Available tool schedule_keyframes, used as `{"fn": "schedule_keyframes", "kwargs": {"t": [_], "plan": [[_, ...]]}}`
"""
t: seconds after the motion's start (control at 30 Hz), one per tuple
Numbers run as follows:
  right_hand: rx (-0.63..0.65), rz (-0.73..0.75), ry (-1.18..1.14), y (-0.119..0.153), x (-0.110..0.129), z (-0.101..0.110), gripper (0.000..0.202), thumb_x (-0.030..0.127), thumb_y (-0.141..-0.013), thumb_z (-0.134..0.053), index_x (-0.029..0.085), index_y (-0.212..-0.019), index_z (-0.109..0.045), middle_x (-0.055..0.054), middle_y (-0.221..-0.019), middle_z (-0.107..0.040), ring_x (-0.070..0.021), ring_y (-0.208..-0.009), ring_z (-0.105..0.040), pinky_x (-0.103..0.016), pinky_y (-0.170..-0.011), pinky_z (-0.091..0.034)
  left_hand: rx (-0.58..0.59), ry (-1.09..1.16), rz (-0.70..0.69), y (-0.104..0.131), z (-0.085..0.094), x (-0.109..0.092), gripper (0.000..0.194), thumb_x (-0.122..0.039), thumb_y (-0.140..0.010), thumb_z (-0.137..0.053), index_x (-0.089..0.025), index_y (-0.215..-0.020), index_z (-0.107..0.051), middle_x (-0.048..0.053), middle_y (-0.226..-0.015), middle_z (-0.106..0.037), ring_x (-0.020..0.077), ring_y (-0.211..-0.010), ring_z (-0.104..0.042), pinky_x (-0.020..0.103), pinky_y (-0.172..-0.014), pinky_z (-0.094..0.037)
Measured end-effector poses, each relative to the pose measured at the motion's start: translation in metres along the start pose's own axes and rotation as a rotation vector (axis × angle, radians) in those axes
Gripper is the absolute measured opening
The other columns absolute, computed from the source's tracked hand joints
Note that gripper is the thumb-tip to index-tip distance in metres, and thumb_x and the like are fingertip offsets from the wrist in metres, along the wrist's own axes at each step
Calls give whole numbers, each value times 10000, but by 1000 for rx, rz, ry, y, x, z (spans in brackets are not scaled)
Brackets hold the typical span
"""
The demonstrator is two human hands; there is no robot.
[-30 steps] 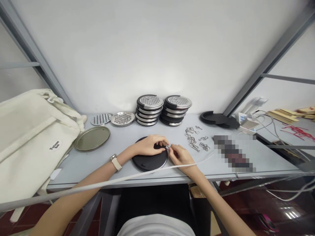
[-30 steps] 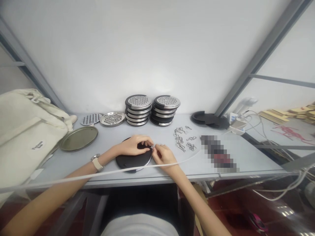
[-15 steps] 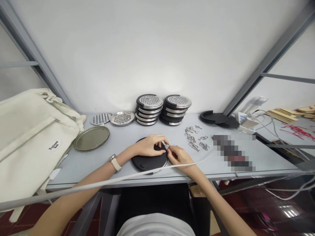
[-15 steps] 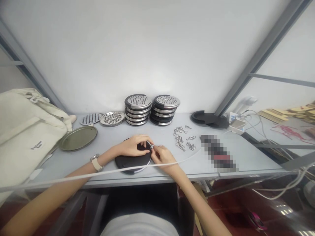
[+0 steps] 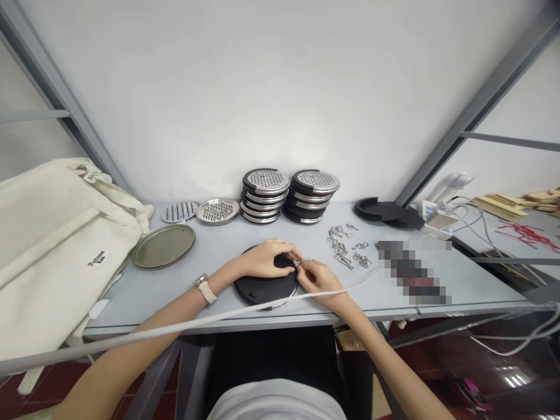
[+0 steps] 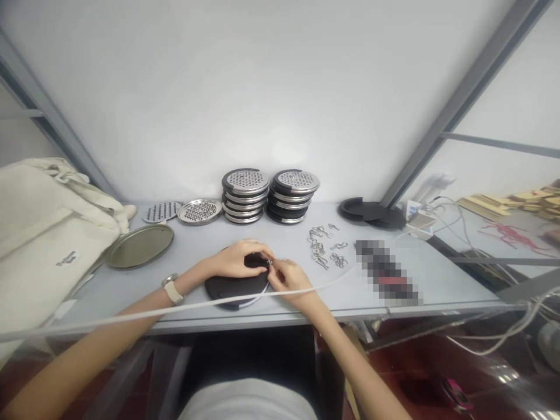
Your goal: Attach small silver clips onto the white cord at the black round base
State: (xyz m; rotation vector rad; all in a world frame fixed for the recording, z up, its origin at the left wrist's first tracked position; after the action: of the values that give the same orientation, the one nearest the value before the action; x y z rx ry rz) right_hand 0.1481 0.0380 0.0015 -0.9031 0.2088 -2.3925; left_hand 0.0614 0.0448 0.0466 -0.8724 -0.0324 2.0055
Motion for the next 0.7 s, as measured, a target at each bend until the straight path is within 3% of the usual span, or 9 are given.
{"fn": "schedule_keyframes", "kwargs": {"t": [0.7], "plan": [[24, -49, -147, -1, -4, -1, 264, 258, -851, -411, 178, -599, -413, 48, -519, -383, -81, -486, -352, -213, -474, -270, -1, 26, -20, 1, -1, 1, 266, -158, -762, -626, -189, -1024, -601, 26, -940, -653, 158, -892, -583, 269, -832, -436]]}}
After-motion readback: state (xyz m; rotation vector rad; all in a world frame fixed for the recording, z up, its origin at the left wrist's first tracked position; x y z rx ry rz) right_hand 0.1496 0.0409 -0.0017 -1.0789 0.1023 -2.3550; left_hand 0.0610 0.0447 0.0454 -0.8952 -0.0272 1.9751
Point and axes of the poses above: each hand's wrist, its own y-axis away from the middle knuckle, its own z-axis out of the back of the hand, x = y × z, the point moved 9 cm from there along -y, towards the middle knuckle
